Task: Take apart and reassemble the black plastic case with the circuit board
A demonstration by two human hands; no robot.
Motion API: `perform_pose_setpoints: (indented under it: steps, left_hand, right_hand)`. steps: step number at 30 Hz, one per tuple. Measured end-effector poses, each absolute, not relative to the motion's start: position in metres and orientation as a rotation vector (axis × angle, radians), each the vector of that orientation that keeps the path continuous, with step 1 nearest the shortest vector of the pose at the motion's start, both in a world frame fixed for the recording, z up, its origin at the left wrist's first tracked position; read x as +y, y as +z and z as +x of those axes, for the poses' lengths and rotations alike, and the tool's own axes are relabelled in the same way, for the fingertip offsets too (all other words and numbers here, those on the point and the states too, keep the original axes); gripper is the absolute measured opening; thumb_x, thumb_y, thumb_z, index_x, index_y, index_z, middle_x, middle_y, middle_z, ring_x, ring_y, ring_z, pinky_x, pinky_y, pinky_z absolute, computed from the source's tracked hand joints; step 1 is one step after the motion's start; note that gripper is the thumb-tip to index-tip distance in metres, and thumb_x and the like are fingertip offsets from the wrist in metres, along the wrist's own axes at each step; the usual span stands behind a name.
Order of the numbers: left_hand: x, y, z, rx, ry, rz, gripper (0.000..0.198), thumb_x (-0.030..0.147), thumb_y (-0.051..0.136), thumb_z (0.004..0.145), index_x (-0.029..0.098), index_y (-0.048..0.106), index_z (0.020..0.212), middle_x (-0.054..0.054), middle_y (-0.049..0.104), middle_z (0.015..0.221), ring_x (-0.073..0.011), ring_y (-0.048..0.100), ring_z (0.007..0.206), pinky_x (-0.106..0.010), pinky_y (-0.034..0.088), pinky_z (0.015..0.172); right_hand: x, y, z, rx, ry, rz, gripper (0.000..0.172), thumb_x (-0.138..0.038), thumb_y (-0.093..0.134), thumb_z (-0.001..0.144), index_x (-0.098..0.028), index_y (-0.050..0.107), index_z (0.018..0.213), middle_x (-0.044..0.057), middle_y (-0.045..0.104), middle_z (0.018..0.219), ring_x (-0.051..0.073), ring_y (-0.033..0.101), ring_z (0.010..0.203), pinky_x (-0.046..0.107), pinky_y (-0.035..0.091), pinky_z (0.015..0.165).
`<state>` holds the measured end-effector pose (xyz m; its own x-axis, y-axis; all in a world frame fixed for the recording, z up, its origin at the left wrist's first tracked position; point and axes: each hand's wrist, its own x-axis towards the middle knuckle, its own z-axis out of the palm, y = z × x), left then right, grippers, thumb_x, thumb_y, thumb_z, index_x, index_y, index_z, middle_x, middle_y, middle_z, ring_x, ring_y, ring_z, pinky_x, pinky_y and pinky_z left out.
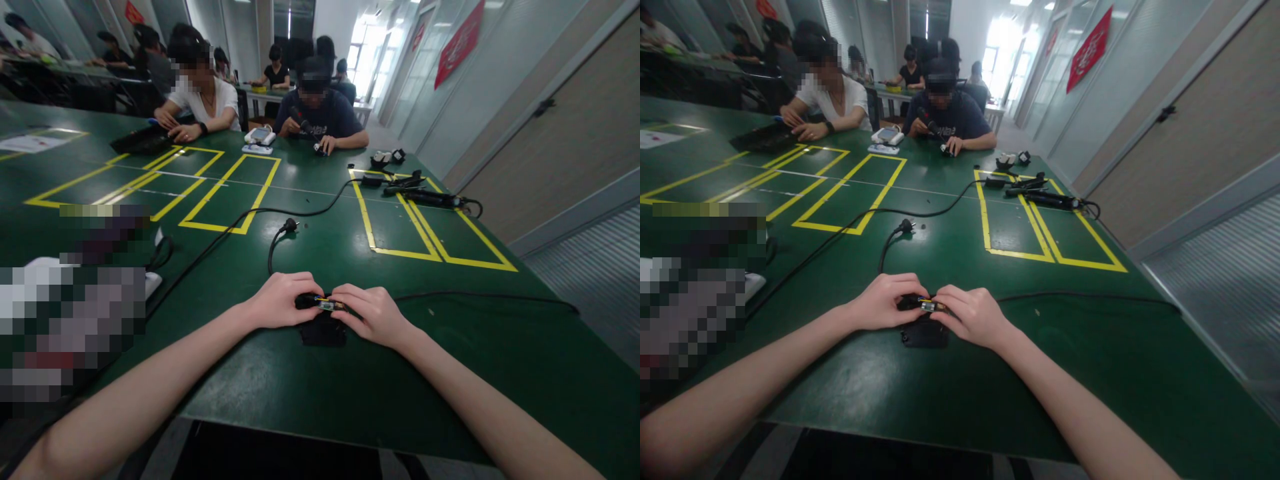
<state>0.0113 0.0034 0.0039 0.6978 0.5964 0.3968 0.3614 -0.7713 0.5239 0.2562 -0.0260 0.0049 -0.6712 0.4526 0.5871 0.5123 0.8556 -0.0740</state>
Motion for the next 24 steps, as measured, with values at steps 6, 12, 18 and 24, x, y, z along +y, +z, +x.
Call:
perform_pose_setpoints:
  steps: [6, 12, 18, 24]
  left_hand:
    - [0.0058, 0.0041, 0.0093, 0.761, 0.777, 2.518, 0.018, 0.035, 0.068, 0.095, 0.019, 0.074, 0.101, -0.001, 0.076, 0.09, -0.0129, 0.07, 0.073, -0.021, 0.049, 0.064]
    - [0.0091, 0.0053, 0.0067, 0.814, 0.764, 2.537, 0.025, 0.042, 0.07, 0.091, 0.02, 0.076, 0.103, -0.005, 0.077, 0.113, -0.0191, 0.076, 0.097, -0.027, 0.057, 0.085]
    - [0.0075, 0.0111, 0.0056, 0.729, 0.764, 2.513, 0.034, 0.045, 0.071, 0.09, 0.02, 0.073, 0.113, -0.006, 0.076, 0.114, -0.0201, 0.076, 0.096, -0.028, 0.058, 0.083]
    - [0.0047, 0.0113, 0.0078, 0.704, 0.772, 2.516, 0.023, 0.038, 0.067, 0.091, 0.019, 0.073, 0.103, -0.006, 0.077, 0.105, -0.019, 0.075, 0.092, -0.026, 0.056, 0.081]
  right_hand:
    - [-0.0233, 0.0063, 0.258, -2.409, -0.139, -0.725, 0.041, -0.039, 0.04, 0.111, -0.014, 0.071, 0.1, 0.01, 0.078, 0.092, 0.013, 0.073, 0.07, 0.021, 0.051, 0.058]
    - [-0.0221, 0.0028, 0.2595, -2.43, -0.094, -0.735, 0.03, -0.039, 0.053, 0.107, -0.014, 0.071, 0.109, 0.011, 0.077, 0.1, 0.016, 0.076, 0.076, 0.023, 0.056, 0.061]
    - [-0.0224, -0.0003, 0.2603, -2.437, -0.036, -0.756, 0.033, -0.041, 0.051, 0.107, -0.016, 0.069, 0.118, 0.013, 0.076, 0.108, 0.019, 0.077, 0.084, 0.026, 0.061, 0.064]
    - [-0.0232, -0.0004, 0.2606, -2.448, 0.004, -0.753, 0.031, -0.038, 0.056, 0.104, -0.017, 0.068, 0.123, 0.013, 0.075, 0.112, 0.019, 0.076, 0.088, 0.027, 0.061, 0.067]
